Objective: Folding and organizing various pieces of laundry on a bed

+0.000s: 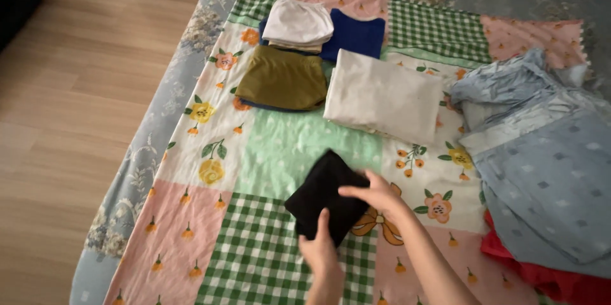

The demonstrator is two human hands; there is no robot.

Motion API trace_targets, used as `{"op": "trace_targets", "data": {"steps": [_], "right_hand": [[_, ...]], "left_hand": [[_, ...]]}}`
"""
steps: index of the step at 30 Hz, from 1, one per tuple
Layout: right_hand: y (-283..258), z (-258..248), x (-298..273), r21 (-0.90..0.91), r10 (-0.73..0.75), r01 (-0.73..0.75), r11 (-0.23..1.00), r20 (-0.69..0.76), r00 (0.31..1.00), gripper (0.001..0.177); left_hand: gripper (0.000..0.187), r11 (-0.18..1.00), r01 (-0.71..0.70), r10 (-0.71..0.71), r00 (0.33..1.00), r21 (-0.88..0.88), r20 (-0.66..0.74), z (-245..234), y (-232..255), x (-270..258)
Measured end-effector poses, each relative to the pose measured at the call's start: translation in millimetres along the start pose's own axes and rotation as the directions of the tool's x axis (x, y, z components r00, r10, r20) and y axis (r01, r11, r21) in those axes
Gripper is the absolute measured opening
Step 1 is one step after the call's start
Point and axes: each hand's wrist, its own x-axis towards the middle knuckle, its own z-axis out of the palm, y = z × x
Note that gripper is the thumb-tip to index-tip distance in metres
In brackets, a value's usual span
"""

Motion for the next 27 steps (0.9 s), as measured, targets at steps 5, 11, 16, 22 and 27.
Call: {"op": "trace_targets", "data": {"steps": [5, 11, 16, 22, 27], "right_hand": [[51, 3, 11, 0.272, 0.290, -0.379, 0.885, 0.315, 0.904, 0.102], [80, 8, 8, 0.662, 0.040, -0.445, 0.603, 0.532, 0.846, 0.070], [32, -29, -18, 0.710, 0.199, -0.398, 0.581, 0.350, 0.915, 0.089], [-28, -99, -35, 0.804, 0.121, -0.100, 0.586, 0.036, 0.992, 0.078], [-25, -177, 30, 0.730, -0.153, 0.222, 0.646, -0.160, 0.975, 0.067]], "left_hand": [[0.051, 0.933, -0.056, -0.034, 0.970, 0.355, 0.241, -44, 6, 65], [0.051, 0.832, 0.128, -0.395, 0.820, 0.540, 0.415, -36, 91, 52], [0.052, 0.833, -0.013, -0.322, 0.801, 0.553, 0.505, 13, 131, -4], [0.055, 0.833, -0.292, -0.185, 0.654, 0.471, 0.733, 95, 154, -44], [0.065, 0.817, -0.406, -0.113, 0.583, 0.409, 0.804, 202, 148, -46]]}}
